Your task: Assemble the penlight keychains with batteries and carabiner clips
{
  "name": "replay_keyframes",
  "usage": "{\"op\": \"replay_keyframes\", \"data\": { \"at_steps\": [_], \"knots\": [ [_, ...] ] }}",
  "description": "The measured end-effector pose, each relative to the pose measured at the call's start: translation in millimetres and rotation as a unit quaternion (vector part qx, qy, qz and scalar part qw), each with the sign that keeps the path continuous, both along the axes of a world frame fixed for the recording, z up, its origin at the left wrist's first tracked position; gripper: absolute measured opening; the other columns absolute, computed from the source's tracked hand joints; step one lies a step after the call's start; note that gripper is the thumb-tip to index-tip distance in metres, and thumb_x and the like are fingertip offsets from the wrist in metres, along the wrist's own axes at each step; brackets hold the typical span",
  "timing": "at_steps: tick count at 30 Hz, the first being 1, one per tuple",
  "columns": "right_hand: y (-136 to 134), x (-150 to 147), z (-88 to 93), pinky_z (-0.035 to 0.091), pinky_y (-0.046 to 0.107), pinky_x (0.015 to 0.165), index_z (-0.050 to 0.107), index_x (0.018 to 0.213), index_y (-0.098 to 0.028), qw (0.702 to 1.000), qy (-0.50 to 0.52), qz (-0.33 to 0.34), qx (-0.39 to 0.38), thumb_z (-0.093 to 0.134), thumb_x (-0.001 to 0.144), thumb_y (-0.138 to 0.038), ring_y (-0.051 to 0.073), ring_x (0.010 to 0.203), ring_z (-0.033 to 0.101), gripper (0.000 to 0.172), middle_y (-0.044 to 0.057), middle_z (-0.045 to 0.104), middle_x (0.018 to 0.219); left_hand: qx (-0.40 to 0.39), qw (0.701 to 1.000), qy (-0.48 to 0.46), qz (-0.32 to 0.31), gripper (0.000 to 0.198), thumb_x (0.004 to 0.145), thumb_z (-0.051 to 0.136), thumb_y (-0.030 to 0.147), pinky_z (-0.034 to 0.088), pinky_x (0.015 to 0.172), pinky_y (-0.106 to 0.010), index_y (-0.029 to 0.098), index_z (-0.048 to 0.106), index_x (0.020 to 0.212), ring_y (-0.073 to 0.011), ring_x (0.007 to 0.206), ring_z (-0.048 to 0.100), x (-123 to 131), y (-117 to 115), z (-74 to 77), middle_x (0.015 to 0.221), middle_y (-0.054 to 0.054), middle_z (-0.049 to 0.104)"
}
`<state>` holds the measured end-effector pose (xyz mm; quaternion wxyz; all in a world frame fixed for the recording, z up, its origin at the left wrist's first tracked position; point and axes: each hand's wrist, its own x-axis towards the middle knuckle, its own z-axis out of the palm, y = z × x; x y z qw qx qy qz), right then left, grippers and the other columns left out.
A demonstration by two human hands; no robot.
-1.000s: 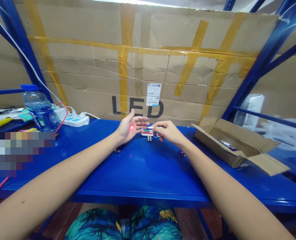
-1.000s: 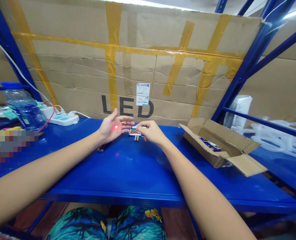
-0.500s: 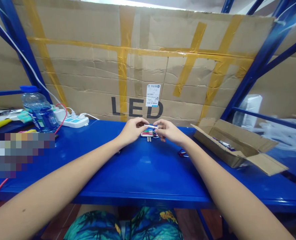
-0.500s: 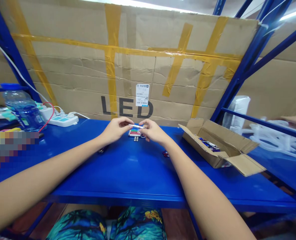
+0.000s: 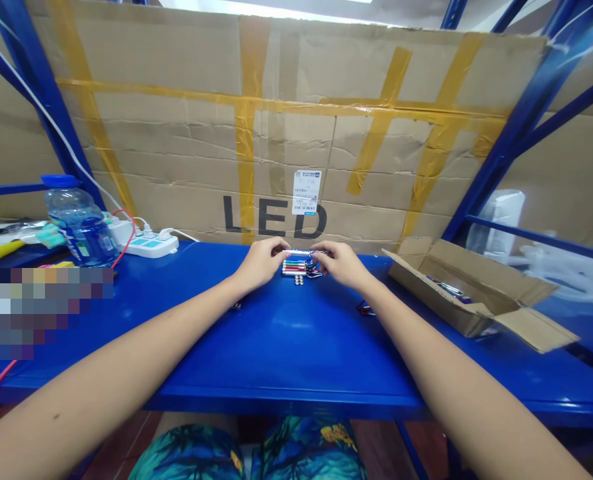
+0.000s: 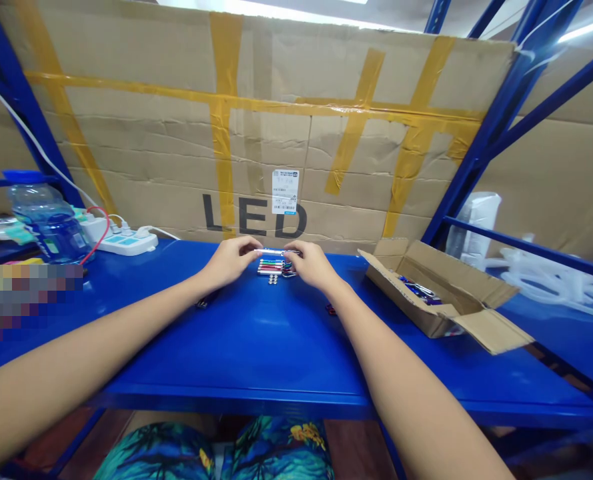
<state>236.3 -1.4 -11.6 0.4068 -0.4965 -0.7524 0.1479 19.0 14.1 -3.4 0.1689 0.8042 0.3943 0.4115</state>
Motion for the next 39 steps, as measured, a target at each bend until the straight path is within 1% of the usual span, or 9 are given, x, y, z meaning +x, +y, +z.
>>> {"op": "replay_keyframes", "data": {
  "at_steps": [5,9,13,17,21,26,30,34,39],
  "knots": [
    [32,8,-6.6,0.048,0.026,0.061,0.063,0.082,-0.015,0.999,0.035,0.022,-0.029,0.048,0.091,-0.019,0.015,0.060,0.062,0.018,0.004,0.068,0.070,-0.021,0.999,0.039,0.001,0.011,0.085,0.062,0.021,0.047,0.076,-0.029,0.015,0.071,0.089,-0.0171,0.081,0.064,3,28,4.7,0.088,-0.005,0.073],
    [59,15,-2.7,0.046,0.026,0.065,0.061,0.070,-0.015,0.999,-0.035,0.003,-0.042,0.050,0.091,-0.021,0.015,0.063,0.061,0.024,0.004,0.067,0.067,-0.043,0.995,0.087,-0.019,0.014,0.084,0.062,0.022,0.047,0.078,-0.030,0.014,0.073,0.088,-0.0193,0.087,0.066,8,57,7.9,0.093,-0.008,0.075],
    [80,21,-3.1,0.044,0.025,0.067,0.069,0.079,-0.013,0.994,-0.103,-0.015,-0.043,0.051,0.090,-0.016,0.016,0.067,0.060,0.022,0.004,0.068,0.070,-0.062,0.991,0.116,-0.016,0.016,0.084,0.061,0.023,0.048,0.079,-0.031,0.014,0.075,0.088,-0.0209,0.087,0.067,13,78,5.1,0.094,-0.009,0.075],
    [95,19,-11.3,0.044,0.026,0.074,0.075,0.090,-0.013,0.984,-0.177,-0.035,-0.008,0.049,0.087,-0.006,0.018,0.078,0.064,0.027,0.008,0.074,0.084,-0.082,0.988,0.132,-0.005,0.016,0.082,0.062,0.021,0.048,0.078,-0.031,0.014,0.076,0.087,-0.0215,0.086,0.067,17,93,-2.8,0.092,-0.010,0.076],
    [102,15,-19.9,0.045,0.027,0.082,0.076,0.098,-0.014,0.970,-0.242,-0.039,0.014,0.049,0.089,-0.008,0.022,0.093,0.066,0.029,0.011,0.075,0.099,-0.121,0.978,0.170,-0.001,0.016,0.080,0.063,0.020,0.048,0.077,-0.031,0.014,0.076,0.085,-0.0218,0.086,0.067,18,104,-8.8,0.092,-0.010,0.076],
    [107,12,-25.2,0.045,0.028,0.084,0.078,0.098,-0.014,0.957,-0.289,-0.019,0.026,0.049,0.086,-0.002,0.023,0.095,0.066,0.033,0.012,0.075,0.100,-0.145,0.968,0.204,-0.018,0.013,0.076,0.066,0.019,0.049,0.076,-0.031,0.015,0.077,0.082,-0.0225,0.086,0.067,19,111,-8.9,0.091,-0.009,0.076],
    [109,16,-27.7,0.047,0.028,0.085,0.079,0.098,-0.015,0.961,-0.273,0.008,0.029,0.049,0.081,0.002,0.023,0.094,0.068,0.039,0.011,0.076,0.099,-0.151,0.964,0.217,-0.038,0.013,0.074,0.066,0.018,0.049,0.076,-0.031,0.015,0.077,0.080,-0.0226,0.084,0.067,18,114,-7.8,0.091,-0.009,0.076],
    [106,19,-26.7,0.048,0.029,0.089,0.079,0.101,-0.016,0.964,-0.263,0.018,0.024,0.047,0.076,0.004,0.024,0.098,0.068,0.045,0.009,0.076,0.104,-0.143,0.963,0.219,-0.067,0.018,0.072,0.066,0.020,0.047,0.076,-0.029,0.016,0.077,0.087,-0.0215,0.087,0.066,15,115,-7.7,0.095,-0.008,0.076],
    [99,17,-22.0,0.049,0.028,0.091,0.078,0.106,-0.017,0.969,-0.246,0.028,0.007,0.043,0.067,0.009,0.022,0.102,0.068,0.059,0.007,0.076,0.108,-0.150,0.959,0.224,-0.082,0.020,0.074,0.065,0.020,0.047,0.077,-0.027,0.016,0.077,0.089,-0.0206,0.088,0.066,13,113,-6.1,0.096,-0.008,0.076]
  ]
}}
